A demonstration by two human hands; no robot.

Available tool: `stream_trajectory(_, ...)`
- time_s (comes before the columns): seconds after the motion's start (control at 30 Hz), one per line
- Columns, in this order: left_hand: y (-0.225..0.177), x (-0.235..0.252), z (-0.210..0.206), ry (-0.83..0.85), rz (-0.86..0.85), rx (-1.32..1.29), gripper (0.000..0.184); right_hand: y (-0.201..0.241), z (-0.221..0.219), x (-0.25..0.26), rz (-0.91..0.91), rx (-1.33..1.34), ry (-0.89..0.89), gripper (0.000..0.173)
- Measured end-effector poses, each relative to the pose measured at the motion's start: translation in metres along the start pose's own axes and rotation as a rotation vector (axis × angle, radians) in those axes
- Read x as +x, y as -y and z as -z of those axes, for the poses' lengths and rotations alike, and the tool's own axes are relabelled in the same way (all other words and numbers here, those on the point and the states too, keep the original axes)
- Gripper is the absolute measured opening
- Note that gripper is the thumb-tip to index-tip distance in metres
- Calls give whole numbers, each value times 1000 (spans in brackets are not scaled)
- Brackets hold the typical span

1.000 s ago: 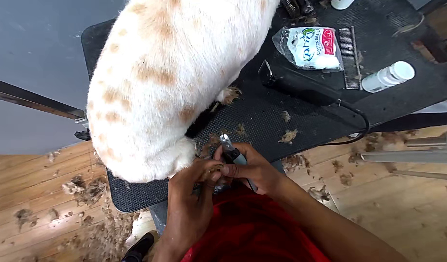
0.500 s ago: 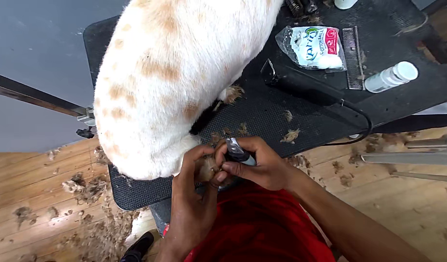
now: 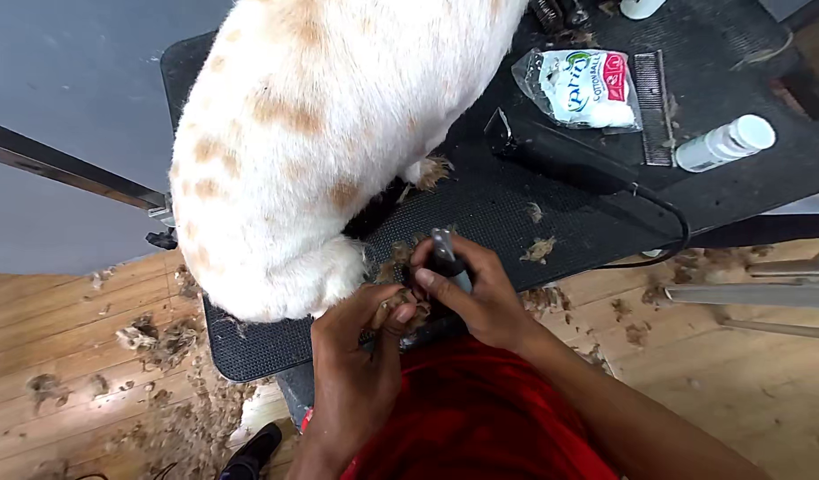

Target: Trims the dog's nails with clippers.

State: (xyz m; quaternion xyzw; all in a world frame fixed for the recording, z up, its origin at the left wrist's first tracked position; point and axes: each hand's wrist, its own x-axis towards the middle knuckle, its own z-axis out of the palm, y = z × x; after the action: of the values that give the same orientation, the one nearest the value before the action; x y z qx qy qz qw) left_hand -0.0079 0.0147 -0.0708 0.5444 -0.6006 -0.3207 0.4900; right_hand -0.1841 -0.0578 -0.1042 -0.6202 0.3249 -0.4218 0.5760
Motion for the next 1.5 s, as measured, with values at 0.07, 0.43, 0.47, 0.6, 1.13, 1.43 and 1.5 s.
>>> stream_trajectory(0.07,0,0,-1,-7,7,-11,11,-5,-2,1,208,-317,-135,17)
stream_trajectory(0.43,-5,-2,-3,-9,56,-125,13,-23,-14,2,634,-727,-195,27)
stream_trajectory(0.47,-6,-2,-3,-9,55,-136,13,-23,-14,3,643,-725,-203,27)
stream_trajectory(0.6,-7,-3,-2,5,63,-151,14,-22,-15,3,662,-741,-241,30)
stream_trajectory(1.13,-11,-4,-2,28,91,-163,15,-16,-12,4,692,-769,-223,24)
stream_trajectory(1.43,-10,-5,-2,28,85,-152,14,-12,-19,3,596,-598,-209,19)
stream_trajectory(1.5,-10,-5,-2,25,83,-148,14,-9,-20,1,534,-520,-167,22)
